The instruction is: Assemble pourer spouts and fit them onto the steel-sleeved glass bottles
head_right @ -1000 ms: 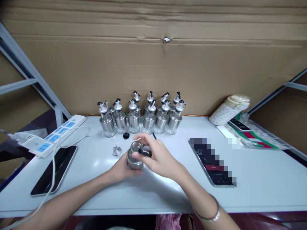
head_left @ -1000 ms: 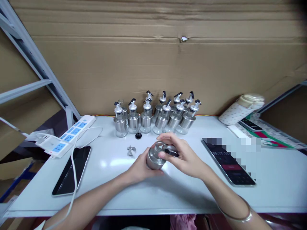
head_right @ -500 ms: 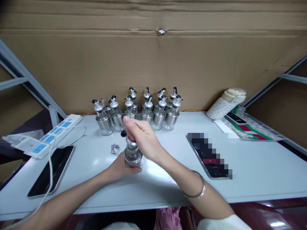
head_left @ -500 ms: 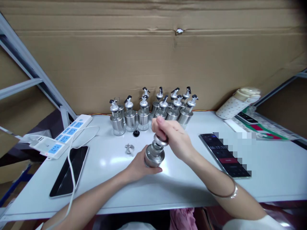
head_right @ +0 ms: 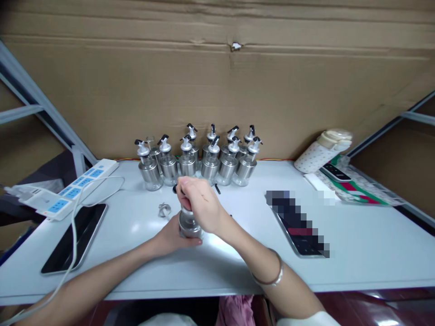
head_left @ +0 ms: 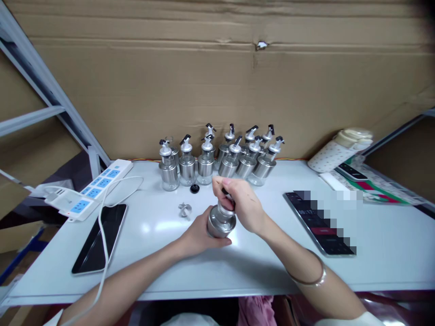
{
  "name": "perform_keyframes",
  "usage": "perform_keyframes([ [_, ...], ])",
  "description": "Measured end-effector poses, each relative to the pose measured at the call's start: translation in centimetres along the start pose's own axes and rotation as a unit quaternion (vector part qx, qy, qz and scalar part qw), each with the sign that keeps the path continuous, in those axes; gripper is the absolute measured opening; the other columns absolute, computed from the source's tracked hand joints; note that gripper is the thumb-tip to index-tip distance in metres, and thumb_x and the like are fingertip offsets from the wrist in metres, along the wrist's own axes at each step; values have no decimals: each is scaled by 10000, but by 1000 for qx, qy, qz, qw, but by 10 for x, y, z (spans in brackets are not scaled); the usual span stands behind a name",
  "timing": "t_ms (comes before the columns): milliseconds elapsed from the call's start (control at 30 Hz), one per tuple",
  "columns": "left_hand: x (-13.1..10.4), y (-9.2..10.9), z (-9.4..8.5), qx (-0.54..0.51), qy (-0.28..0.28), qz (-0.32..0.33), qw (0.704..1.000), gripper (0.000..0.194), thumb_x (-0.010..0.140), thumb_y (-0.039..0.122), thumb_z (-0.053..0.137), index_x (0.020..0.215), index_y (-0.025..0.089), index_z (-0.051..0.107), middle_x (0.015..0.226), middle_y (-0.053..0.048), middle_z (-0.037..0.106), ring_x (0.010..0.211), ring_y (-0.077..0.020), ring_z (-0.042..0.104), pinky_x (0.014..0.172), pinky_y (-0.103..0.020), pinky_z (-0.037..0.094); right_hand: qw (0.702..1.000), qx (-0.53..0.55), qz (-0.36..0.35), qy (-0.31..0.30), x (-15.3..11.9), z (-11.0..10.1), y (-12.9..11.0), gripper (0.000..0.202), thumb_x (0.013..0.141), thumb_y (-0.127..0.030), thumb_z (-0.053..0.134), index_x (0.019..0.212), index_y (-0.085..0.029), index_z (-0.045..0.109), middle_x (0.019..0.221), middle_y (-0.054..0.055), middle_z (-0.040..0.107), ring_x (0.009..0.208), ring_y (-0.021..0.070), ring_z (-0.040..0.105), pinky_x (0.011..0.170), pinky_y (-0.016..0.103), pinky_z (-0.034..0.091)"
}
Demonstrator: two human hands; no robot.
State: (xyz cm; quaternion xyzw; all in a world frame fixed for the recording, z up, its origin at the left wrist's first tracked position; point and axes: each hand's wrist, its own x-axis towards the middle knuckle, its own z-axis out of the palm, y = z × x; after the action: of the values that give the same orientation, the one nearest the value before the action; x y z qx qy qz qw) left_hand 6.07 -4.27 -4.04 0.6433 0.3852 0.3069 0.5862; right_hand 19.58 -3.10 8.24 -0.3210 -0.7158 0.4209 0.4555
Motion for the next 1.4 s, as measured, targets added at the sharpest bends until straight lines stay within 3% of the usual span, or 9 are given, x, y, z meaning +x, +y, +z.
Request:
perform_keyframes([
  [233,1,-1,0,-6,3,5,1000,542,620,309,803,1071,169,538,977,-44,641,902,-224,572,786,-322,440,1000,-10,-16,-15,-4,4,5,409,933,-321,262,536,-230,292,525,-43,304,500,109,296,564,291,291],
  [433,1,4,1,0,6,11,1000,535,627,296,794,1071,154,531,979,-54,647,912,-244,583,810,-354,457,999,-18,-43,-10,-4,8,12,499,977,-455,260,534,-225,283,538,-42,297,512,113,310,553,283,292],
  [567,0,6,1,-3,16,27,1000,566,644,273,793,1129,161,521,1086,-62,642,1024,-283,575,891,-375,456,992,-67,-104,35,-9,4,28,451,884,-589,447,642,-210,407,678,-6,420,632,142,417,601,282,350],
  [667,0,6,1,-15,10,33,999,616,650,270,796,1180,157,503,1191,-90,617,1129,-307,546,961,-391,436,981,-166,-96,40,-15,-3,34,357,751,-501,661,785,-210,458,761,4,491,657,142,446,608,270,369],
  [767,0,5,-1,-12,1,30,999,687,640,284,817,1222,156,474,1268,-123,576,1200,-322,509,1018,-421,399,960,-270,-67,-7,-12,-11,28,274,778,-370,645,704,-210,435,641,-32,455,567,113,381,549,247,315],
  [900,2,1,-2,-14,14,42,999,709,688,272,785,1275,190,395,1307,-133,528,1214,-297,500,1058,-448,358,948,-307,-81,35,11,-18,8,302,805,-361,618,647,-207,412,606,-34,437,561,111,376,546,253,297],
  [1067,6,-3,-1,-58,45,29,997,505,829,215,598,1265,215,343,1128,-84,579,936,-175,614,950,-410,437,940,-286,-120,143,63,-15,-3,293,819,-365,624,669,-208,427,620,-40,439,577,109,384,583,262,308],
  [1233,0,2,0,51,-19,47,997,440,815,172,600,1219,199,429,1071,-82,617,980,-196,607,869,-350,466,933,-290,-132,165,109,4,18,287,835,-361,641,698,-199,448,679,-28,480,620,117,426,644,262,346],
  [1400,-1,6,-1,72,-29,48,996,392,826,150,559,1204,174,455,1039,-86,636,1001,-206,603,931,-377,453,925,-328,-132,141,119,18,49,250,850,-398,648,812,-176,537,811,26,565,718,157,524,689,267,377],
])
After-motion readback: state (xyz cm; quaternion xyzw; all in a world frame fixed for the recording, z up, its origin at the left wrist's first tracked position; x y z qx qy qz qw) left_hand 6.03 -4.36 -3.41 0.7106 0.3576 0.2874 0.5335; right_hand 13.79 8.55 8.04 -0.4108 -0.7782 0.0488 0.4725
